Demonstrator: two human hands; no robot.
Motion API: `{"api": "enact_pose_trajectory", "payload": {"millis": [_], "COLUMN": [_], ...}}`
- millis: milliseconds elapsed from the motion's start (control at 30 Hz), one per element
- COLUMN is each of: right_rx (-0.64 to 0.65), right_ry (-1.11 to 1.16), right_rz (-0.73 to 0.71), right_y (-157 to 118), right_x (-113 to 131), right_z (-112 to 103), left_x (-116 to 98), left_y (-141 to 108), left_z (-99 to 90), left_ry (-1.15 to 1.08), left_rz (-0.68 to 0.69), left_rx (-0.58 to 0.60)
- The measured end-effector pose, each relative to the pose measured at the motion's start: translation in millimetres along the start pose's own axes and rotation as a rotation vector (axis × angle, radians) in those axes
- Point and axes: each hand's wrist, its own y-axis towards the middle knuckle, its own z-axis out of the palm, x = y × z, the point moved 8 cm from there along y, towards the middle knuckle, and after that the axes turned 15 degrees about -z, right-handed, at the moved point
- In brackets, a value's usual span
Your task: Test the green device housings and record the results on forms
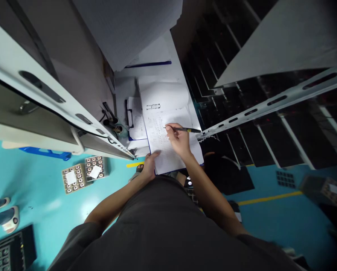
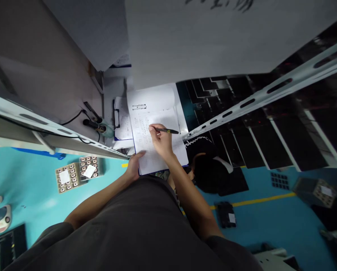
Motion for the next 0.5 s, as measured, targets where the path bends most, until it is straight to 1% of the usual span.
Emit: {"api": "enact_pose_trajectory", "payload": {"millis": [100,267,400,500], "right_rx": [-0.031,-0.066,-0.048,-0.036], "right_ry": [-0.002,-0.005,-0.009,-0.008], "right_rz": [0.015,0.030,0.043,0.048], "right_y": [1.8,-6.5,-9.5,-9.3], "right_x": [1.0,-2.8,-7.1,-5.3], "right_z": [-6.2,-10.3,-8.0,-7.0], "left_x": [-0.1,-2.1,-3.1,-4.7], "left_y": [-1.6,-4.4,-6.0,-7.4], "left_z": [0.9,2.2,5.3,7.6], "left_ry": [0.006,0.015,0.008,0.004], "left_rz": [-0.004,0.004,0.004,0.019], "left_rx": [-0.005,-0.034,-0.026,-0.015]}}
